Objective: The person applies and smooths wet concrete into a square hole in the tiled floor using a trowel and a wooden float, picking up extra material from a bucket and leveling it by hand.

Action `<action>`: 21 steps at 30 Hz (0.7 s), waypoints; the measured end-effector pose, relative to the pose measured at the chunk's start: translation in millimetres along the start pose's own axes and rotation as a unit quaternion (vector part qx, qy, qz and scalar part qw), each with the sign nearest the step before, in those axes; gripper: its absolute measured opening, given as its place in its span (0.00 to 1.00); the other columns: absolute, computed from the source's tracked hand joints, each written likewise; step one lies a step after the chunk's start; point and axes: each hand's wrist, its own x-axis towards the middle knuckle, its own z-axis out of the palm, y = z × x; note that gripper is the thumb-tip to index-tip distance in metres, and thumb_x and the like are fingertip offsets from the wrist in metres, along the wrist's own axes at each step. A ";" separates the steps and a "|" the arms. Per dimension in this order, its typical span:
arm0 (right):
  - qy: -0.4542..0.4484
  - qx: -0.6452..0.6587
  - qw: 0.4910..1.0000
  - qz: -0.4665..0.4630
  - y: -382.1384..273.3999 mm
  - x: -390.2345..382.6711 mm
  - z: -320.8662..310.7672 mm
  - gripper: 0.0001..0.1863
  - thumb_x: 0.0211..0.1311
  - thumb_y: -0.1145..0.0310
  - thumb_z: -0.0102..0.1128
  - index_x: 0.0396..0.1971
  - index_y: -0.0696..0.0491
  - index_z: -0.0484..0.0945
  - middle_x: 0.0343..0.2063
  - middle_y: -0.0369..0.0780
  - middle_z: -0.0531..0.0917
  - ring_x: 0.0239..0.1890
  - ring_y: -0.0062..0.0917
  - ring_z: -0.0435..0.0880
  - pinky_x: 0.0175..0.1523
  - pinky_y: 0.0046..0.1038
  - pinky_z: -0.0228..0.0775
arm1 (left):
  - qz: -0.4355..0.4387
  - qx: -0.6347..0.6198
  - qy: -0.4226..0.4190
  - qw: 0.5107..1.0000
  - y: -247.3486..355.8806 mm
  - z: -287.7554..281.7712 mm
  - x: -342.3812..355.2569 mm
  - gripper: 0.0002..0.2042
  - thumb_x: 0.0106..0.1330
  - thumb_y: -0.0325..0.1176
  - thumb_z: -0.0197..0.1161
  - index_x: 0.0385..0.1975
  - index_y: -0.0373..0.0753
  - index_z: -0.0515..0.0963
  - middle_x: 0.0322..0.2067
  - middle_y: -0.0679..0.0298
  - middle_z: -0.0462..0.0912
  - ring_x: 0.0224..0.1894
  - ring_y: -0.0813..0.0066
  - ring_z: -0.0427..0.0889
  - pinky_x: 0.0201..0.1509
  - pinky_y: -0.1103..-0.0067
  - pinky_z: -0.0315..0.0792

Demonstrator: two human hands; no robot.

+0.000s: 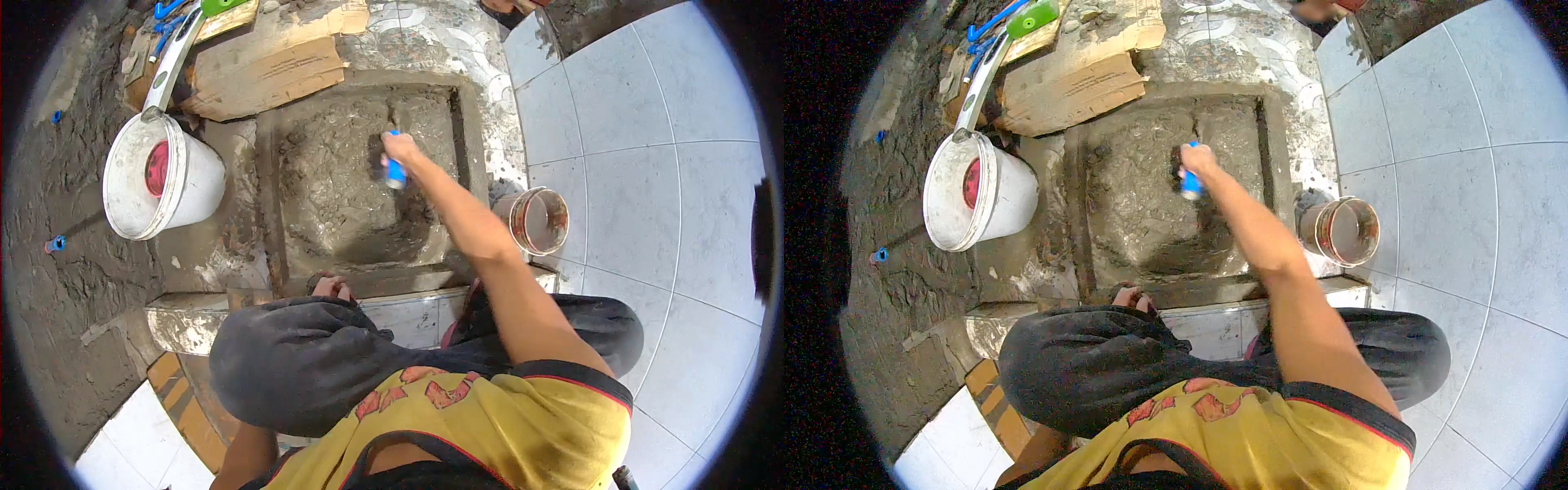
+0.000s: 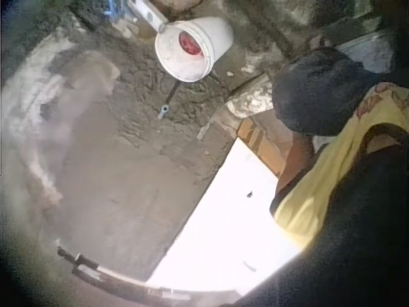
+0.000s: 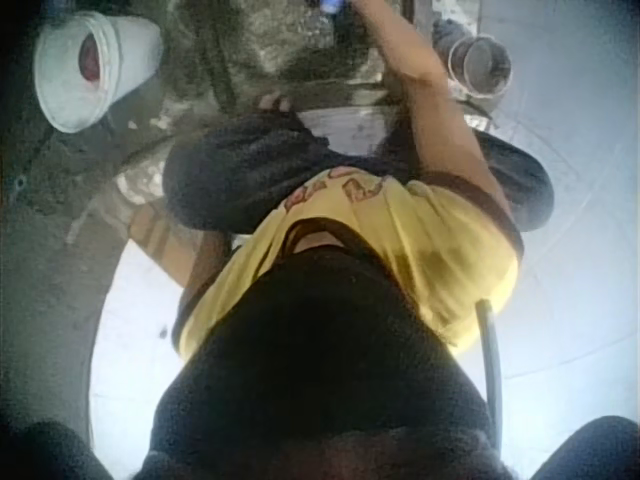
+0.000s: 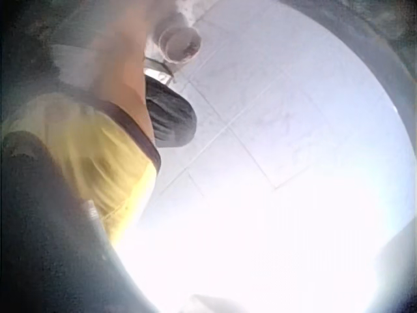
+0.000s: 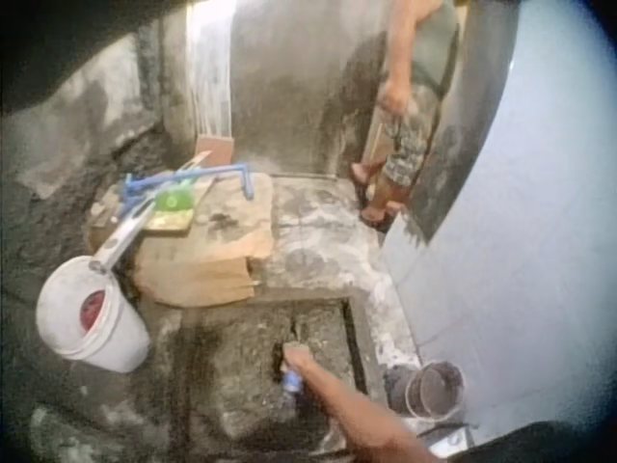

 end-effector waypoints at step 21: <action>0.116 0.054 0.991 0.028 7.9 35.4 12.4 0.19 0.67 0.59 0.48 0.29 0.60 0.77 0.25 0.50 0.84 0.23 0.37 0.85 0.29 0.40 0.77 | 0.055 0.021 0.093 0.994 50.1 30.0 0.1 0.10 0.66 0.30 0.58 0.44 0.37 0.73 0.21 0.62 0.78 0.22 0.76 0.80 0.26 0.77 0.73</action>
